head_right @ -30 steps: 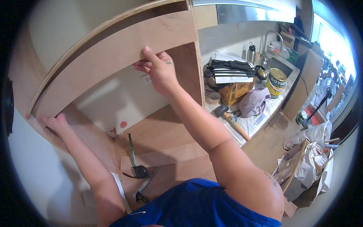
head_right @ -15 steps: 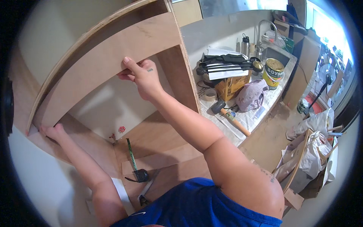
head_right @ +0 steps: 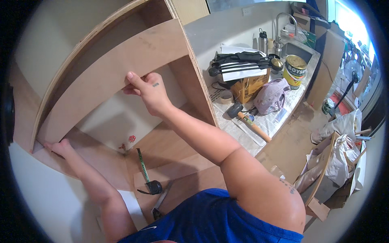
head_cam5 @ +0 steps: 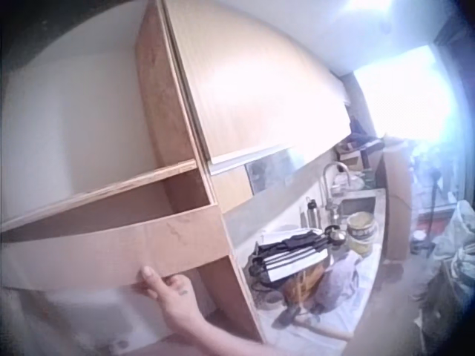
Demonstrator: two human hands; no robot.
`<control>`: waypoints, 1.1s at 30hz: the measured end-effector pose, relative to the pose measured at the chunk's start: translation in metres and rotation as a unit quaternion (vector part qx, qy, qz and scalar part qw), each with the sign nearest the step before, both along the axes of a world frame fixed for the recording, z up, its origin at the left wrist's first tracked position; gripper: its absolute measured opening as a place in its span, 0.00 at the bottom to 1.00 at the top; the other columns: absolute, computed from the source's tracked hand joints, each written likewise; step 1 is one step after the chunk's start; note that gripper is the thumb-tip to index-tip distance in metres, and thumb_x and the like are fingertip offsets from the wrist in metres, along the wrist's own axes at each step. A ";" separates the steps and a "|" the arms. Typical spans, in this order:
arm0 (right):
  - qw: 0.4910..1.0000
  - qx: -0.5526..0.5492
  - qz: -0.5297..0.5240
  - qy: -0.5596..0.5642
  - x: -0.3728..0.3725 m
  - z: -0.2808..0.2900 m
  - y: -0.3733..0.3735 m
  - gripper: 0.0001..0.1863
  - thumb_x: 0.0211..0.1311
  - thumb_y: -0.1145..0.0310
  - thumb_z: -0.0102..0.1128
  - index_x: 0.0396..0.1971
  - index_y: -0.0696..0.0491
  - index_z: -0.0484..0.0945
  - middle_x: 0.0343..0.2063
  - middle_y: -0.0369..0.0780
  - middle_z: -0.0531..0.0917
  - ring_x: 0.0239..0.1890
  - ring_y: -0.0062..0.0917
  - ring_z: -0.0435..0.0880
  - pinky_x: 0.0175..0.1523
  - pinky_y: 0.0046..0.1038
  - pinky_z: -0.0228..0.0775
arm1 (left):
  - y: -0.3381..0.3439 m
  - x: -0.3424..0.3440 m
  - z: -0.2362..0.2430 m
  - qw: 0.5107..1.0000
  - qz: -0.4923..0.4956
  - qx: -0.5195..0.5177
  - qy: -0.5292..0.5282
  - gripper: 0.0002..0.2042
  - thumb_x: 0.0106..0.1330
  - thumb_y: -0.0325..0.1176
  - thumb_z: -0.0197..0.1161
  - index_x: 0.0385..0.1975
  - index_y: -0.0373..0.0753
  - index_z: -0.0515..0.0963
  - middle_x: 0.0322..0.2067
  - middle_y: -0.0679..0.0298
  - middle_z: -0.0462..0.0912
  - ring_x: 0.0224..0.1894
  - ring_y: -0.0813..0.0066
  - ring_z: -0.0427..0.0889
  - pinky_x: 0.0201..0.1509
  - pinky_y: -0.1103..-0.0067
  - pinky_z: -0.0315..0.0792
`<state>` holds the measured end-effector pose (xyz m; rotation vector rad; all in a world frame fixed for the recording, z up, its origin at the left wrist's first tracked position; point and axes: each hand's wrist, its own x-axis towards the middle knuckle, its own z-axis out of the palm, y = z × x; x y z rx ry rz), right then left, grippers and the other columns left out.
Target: The person measures a wooden board with a tape measure and marks it with a pencil. They then carry the board to a wall unit and fit it into place as a shelf or panel. The person uses a rubber mallet to tap the board into position and checks the fit with a square tool.
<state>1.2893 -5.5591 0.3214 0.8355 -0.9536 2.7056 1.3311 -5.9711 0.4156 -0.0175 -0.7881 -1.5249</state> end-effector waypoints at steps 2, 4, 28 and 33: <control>1.000 -0.003 0.004 0.000 -0.015 0.003 -0.001 0.17 0.71 0.59 0.65 0.36 0.60 0.80 0.34 0.39 0.83 0.35 0.24 0.85 0.46 0.31 0.84 | -0.006 -0.010 -0.003 0.997 0.074 0.009 -0.036 0.31 0.77 0.51 0.47 0.72 0.34 0.62 0.70 0.49 0.66 0.71 0.50 0.67 0.76 0.57 0.62; 0.999 -0.032 0.008 0.011 -0.012 0.015 -0.009 0.16 0.71 0.60 0.66 0.38 0.60 0.80 0.33 0.38 0.83 0.35 0.23 0.85 0.44 0.29 0.84 | -0.046 -0.005 0.005 0.998 0.020 0.050 -0.018 0.31 0.77 0.51 0.47 0.72 0.36 0.62 0.69 0.52 0.69 0.70 0.52 0.69 0.75 0.59 0.63; 0.996 -0.032 0.061 0.058 -0.039 0.049 0.006 0.17 0.69 0.58 0.67 0.42 0.58 0.81 0.35 0.37 0.85 0.38 0.24 0.86 0.48 0.32 0.83 | -0.003 0.002 0.006 0.996 0.006 0.085 -0.012 0.37 0.75 0.60 0.43 0.79 0.50 0.48 0.79 0.67 0.51 0.80 0.60 0.46 0.79 0.54 0.42; 0.994 -0.053 0.086 0.033 -0.033 0.058 0.009 0.18 0.72 0.59 0.63 0.50 0.59 0.79 0.44 0.41 0.85 0.47 0.31 0.86 0.52 0.39 0.81 | 0.021 0.008 0.006 0.998 -0.024 0.039 0.037 0.39 0.74 0.65 0.40 0.79 0.50 0.47 0.79 0.68 0.49 0.80 0.60 0.45 0.80 0.58 0.37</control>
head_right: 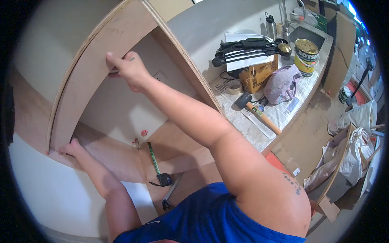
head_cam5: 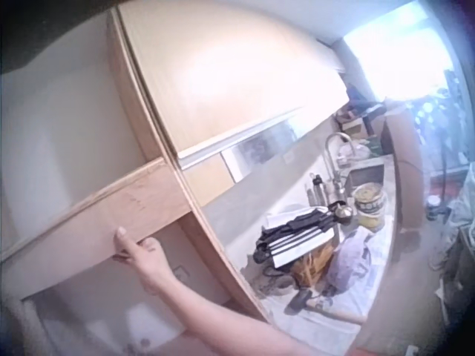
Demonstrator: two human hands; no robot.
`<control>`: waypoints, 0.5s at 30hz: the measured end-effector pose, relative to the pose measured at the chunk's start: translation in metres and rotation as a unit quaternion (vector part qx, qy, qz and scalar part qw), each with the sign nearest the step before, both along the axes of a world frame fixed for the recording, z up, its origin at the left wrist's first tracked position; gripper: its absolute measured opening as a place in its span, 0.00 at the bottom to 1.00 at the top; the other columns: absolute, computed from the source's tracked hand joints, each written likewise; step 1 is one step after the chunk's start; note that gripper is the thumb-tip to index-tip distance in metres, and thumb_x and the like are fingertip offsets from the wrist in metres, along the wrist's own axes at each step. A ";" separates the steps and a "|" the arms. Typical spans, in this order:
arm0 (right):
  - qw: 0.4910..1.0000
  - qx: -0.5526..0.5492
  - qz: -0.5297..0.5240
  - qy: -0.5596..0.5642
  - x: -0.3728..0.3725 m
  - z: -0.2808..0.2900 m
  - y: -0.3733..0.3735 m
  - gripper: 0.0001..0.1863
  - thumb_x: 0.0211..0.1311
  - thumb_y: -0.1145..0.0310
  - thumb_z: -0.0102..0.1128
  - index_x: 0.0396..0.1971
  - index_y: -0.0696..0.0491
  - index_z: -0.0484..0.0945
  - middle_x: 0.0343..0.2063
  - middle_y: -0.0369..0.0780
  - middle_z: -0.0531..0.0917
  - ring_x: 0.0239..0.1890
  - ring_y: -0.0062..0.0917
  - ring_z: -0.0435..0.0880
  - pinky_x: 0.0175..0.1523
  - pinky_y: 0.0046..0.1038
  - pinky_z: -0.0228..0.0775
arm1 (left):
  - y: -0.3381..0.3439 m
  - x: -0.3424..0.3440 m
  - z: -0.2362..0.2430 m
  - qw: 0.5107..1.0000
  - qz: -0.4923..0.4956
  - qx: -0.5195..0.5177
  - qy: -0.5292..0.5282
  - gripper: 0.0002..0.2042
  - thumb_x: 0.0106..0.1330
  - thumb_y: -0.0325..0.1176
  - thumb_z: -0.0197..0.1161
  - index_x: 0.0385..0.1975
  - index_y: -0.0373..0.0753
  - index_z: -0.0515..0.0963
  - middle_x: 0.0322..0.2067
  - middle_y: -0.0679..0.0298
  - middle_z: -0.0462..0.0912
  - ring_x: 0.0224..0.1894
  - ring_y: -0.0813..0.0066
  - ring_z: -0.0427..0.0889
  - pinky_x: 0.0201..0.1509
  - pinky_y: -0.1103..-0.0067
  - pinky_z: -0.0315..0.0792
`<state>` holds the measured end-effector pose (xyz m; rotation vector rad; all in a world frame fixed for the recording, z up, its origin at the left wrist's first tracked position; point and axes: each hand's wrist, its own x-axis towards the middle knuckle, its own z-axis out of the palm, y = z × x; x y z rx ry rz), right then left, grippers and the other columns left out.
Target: The person measures a wooden board with a tape measure and marks it with a pencil. They then carry the board to a wall unit and fit it into place as a shelf or panel. The person uses a rubber mallet to tap the board into position and checks the fit with a square tool.
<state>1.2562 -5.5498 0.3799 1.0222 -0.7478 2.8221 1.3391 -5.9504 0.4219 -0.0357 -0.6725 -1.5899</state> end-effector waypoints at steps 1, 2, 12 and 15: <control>1.000 -0.026 -0.007 -0.009 0.002 0.002 0.007 0.19 0.73 0.59 0.63 0.52 0.59 0.78 0.47 0.41 0.84 0.49 0.32 0.85 0.53 0.40 0.81 | 0.012 -0.002 -0.002 1.000 -0.003 0.005 0.001 0.39 0.74 0.65 0.40 0.79 0.50 0.47 0.79 0.68 0.49 0.80 0.60 0.45 0.80 0.58 0.37; 0.998 -0.055 -0.008 -0.018 0.002 0.006 0.013 0.20 0.73 0.58 0.63 0.54 0.59 0.76 0.50 0.41 0.83 0.52 0.32 0.84 0.55 0.40 0.80 | 0.004 0.002 -0.003 1.000 0.004 0.019 -0.003 0.39 0.74 0.65 0.39 0.79 0.50 0.47 0.79 0.67 0.50 0.80 0.60 0.45 0.80 0.58 0.38; 0.979 -0.202 -0.018 -0.008 -0.022 0.017 0.052 0.22 0.72 0.63 0.64 0.59 0.56 0.70 0.53 0.42 0.82 0.54 0.33 0.83 0.57 0.41 0.79 | -0.012 0.015 0.000 1.000 0.007 0.014 -0.008 0.38 0.76 0.63 0.40 0.77 0.43 0.54 0.76 0.62 0.58 0.79 0.58 0.51 0.81 0.62 0.40; 0.981 -0.195 -0.011 -0.010 -0.024 0.016 0.056 0.22 0.72 0.64 0.63 0.60 0.57 0.70 0.54 0.43 0.81 0.55 0.34 0.83 0.57 0.42 0.79 | 0.004 0.015 0.002 0.999 0.007 0.043 -0.004 0.37 0.76 0.62 0.40 0.77 0.42 0.55 0.76 0.61 0.59 0.78 0.57 0.52 0.81 0.62 0.42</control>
